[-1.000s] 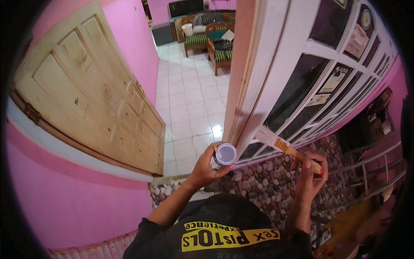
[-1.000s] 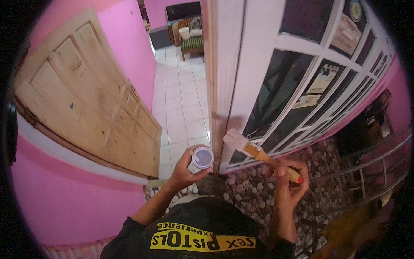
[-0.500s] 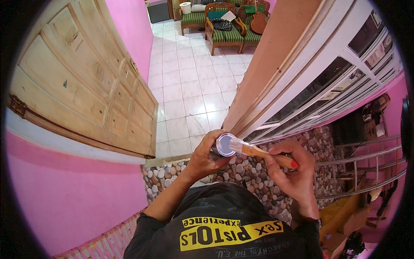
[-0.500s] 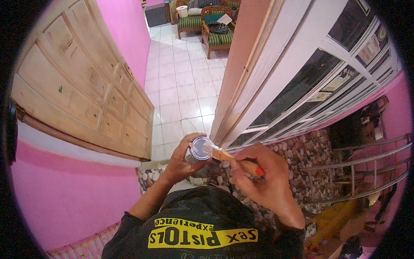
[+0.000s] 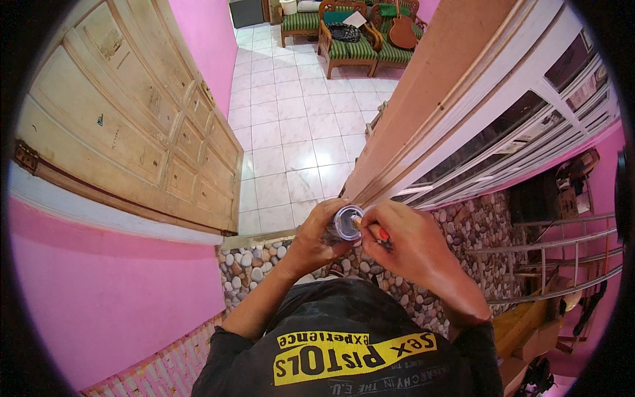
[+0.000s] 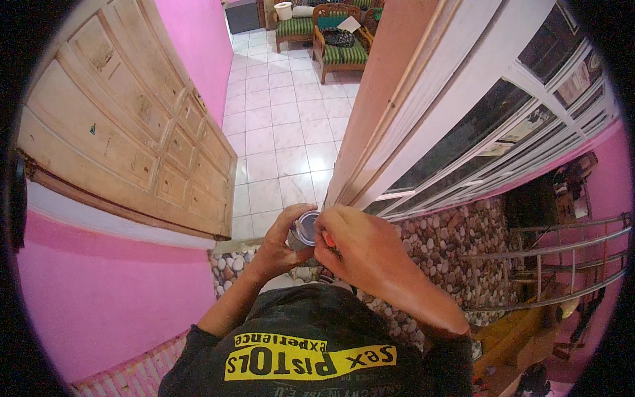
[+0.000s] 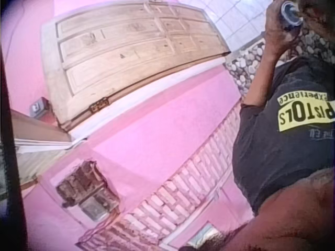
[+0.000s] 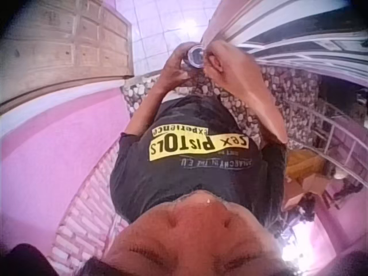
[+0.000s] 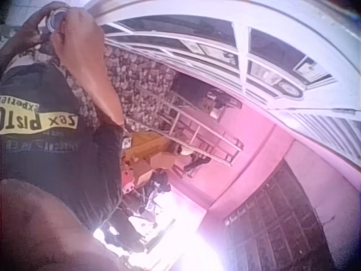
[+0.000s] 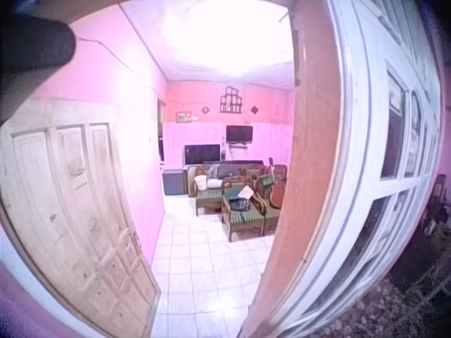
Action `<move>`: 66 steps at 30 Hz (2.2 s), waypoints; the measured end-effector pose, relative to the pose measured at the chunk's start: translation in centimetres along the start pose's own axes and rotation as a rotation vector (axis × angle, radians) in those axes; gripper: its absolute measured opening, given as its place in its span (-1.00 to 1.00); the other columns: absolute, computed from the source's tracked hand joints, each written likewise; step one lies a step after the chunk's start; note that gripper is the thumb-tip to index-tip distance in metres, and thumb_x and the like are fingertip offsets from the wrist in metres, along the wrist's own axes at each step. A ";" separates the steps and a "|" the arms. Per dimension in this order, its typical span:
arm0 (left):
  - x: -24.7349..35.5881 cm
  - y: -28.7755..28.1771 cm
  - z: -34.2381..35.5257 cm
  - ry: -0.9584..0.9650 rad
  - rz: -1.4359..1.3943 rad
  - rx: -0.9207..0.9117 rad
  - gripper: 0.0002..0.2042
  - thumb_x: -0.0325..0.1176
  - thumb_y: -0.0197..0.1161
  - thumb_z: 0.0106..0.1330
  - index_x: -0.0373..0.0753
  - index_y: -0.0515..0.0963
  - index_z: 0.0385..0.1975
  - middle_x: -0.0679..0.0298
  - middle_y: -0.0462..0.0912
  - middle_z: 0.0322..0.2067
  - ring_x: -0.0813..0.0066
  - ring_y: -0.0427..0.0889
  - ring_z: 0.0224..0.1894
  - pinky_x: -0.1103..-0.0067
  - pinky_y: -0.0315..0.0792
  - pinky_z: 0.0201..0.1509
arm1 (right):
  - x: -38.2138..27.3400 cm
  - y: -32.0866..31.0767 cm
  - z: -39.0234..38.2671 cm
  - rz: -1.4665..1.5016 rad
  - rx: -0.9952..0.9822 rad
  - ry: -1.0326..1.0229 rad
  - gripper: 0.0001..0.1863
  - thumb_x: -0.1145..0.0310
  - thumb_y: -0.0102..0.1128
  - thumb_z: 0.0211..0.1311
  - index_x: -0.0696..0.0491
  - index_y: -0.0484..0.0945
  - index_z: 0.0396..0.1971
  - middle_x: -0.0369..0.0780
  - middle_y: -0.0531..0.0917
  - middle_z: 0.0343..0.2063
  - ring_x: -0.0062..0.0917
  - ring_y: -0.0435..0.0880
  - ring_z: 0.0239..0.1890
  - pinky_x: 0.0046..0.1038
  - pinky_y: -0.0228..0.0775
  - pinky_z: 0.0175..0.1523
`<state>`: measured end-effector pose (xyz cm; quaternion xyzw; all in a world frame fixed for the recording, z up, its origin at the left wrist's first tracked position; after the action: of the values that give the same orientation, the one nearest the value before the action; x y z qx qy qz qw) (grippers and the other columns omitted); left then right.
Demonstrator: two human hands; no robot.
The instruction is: The person paints the white wooden slats and frame above a door using a paintbrush, repeatedly dipping the brush into a small container of white paint.
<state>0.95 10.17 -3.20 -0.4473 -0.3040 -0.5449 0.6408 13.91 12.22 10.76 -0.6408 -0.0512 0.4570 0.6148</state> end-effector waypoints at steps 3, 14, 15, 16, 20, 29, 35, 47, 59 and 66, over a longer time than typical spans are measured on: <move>-0.2 0.2 -0.3 -0.003 -0.041 0.006 -0.26 -0.44 0.60 0.03 -0.23 0.39 0.27 0.09 0.54 0.15 0.13 0.55 0.23 0.37 0.42 0.32 | 0.4 0.4 -0.2 0.027 -0.011 0.016 -0.77 0.45 0.40 0.12 0.10 0.56 -0.24 -0.08 0.60 -0.41 -0.14 0.67 -0.36 -0.27 0.48 -0.30; 0.8 0.9 -0.6 -0.068 -0.087 -0.017 -0.27 -0.45 0.59 0.09 -0.19 0.36 0.29 0.16 0.50 0.18 0.28 0.49 0.25 0.42 0.38 0.34 | 2.4 -1.6 -3.2 0.158 0.099 0.124 -0.79 0.44 0.38 0.21 0.11 0.55 -0.21 -0.12 0.65 -0.42 -0.30 0.73 -0.36 -0.40 0.54 -0.27; 1.0 0.8 -0.4 -0.075 -0.073 -0.013 -0.28 -0.43 0.60 0.09 -0.20 0.37 0.28 0.16 0.50 0.17 0.28 0.50 0.24 0.42 0.38 0.34 | 2.9 -2.0 -3.7 0.275 0.157 0.146 -0.81 0.47 0.38 0.22 0.12 0.56 -0.21 -0.16 0.66 -0.43 -0.42 0.72 -0.39 -0.45 0.54 -0.27; 1.3 0.8 -0.2 -0.069 -0.072 -0.013 -0.28 -0.43 0.60 0.09 -0.20 0.37 0.28 0.16 0.50 0.17 0.28 0.50 0.24 0.42 0.38 0.34 | 3.6 -2.4 -4.2 0.392 0.215 0.167 -0.82 0.51 0.38 0.24 0.13 0.56 -0.21 -0.20 0.68 -0.44 -0.54 0.72 -0.42 -0.51 0.54 -0.27; 1.9 0.9 0.1 -0.085 -0.032 -0.022 -0.32 -0.41 0.58 0.12 -0.24 0.39 0.26 0.16 0.52 0.16 0.30 0.51 0.23 0.43 0.38 0.35 | 5.5 -2.8 -6.1 0.467 0.330 0.195 -0.86 0.53 0.35 0.29 0.16 0.57 -0.20 -0.27 0.70 -0.40 -0.67 0.68 -0.41 -0.58 0.55 -0.27; 3.1 0.0 0.4 -0.085 -0.049 -0.019 -0.34 -0.35 0.56 0.16 -0.32 0.39 0.25 0.12 0.56 0.11 0.30 0.55 0.19 0.45 0.39 0.32 | 10.7 -0.2 -8.6 1.057 0.539 0.435 -0.87 0.41 0.24 0.41 0.17 0.58 -0.23 -0.21 0.68 -0.43 -0.58 0.67 -0.49 -0.50 0.56 -0.38; 3.6 -0.7 0.3 -0.108 -0.093 0.003 -0.34 -0.40 0.56 0.15 -0.31 0.39 0.24 0.15 0.56 0.11 0.36 0.54 0.19 0.47 0.37 0.33 | 11.8 2.8 -8.9 1.366 0.576 0.487 -0.80 0.30 0.21 0.46 0.15 0.57 -0.21 -0.17 0.68 -0.48 -0.49 0.68 -0.53 -0.45 0.56 -0.45; 3.6 -1.9 0.2 -0.054 -0.003 0.006 -0.26 -0.10 0.61 0.13 -0.36 0.40 0.21 0.11 0.61 0.05 0.34 0.60 0.12 0.43 0.47 0.23 | 6.1 -9.2 -7.0 1.421 0.736 0.063 -0.85 0.37 0.17 0.42 0.16 0.55 -0.27 -0.06 0.68 -0.47 -0.32 0.66 -0.52 -0.28 0.55 -0.41; 3.0 -3.7 -3.0 -0.001 -0.043 0.129 -0.40 -0.42 0.54 0.21 -0.26 0.38 0.21 0.23 0.61 -0.03 0.49 0.61 0.00 0.54 0.54 0.02 | -12.5 -37.5 -4.7 0.508 1.117 -0.646 -0.69 0.22 0.33 0.38 0.16 0.54 -0.17 -0.18 0.67 -0.41 -0.53 0.66 -0.41 -0.47 0.54 -0.26; 1.9 -5.1 -4.9 -0.091 -0.106 0.167 -0.43 -0.45 0.52 0.21 -0.26 0.39 0.19 0.24 0.60 -0.02 0.50 0.59 -0.01 0.54 0.52 0.03 | -21.8 -47.1 -1.1 0.284 1.217 -0.845 -0.68 0.31 0.33 0.38 0.23 0.55 -0.05 -0.11 0.74 -0.28 -0.50 0.76 -0.33 -0.47 0.64 -0.13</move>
<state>-4.04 4.91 -2.31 -0.3998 -0.4003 -0.5299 0.6318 25.38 8.95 61.25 0.0412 0.0622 0.6863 0.7235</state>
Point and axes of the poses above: each hand's wrist, its own z-axis towards the middle knuckle, its own y-axis out of the palm, x = y × z, the point moved 8 cm from there along z, towards the middle knuckle
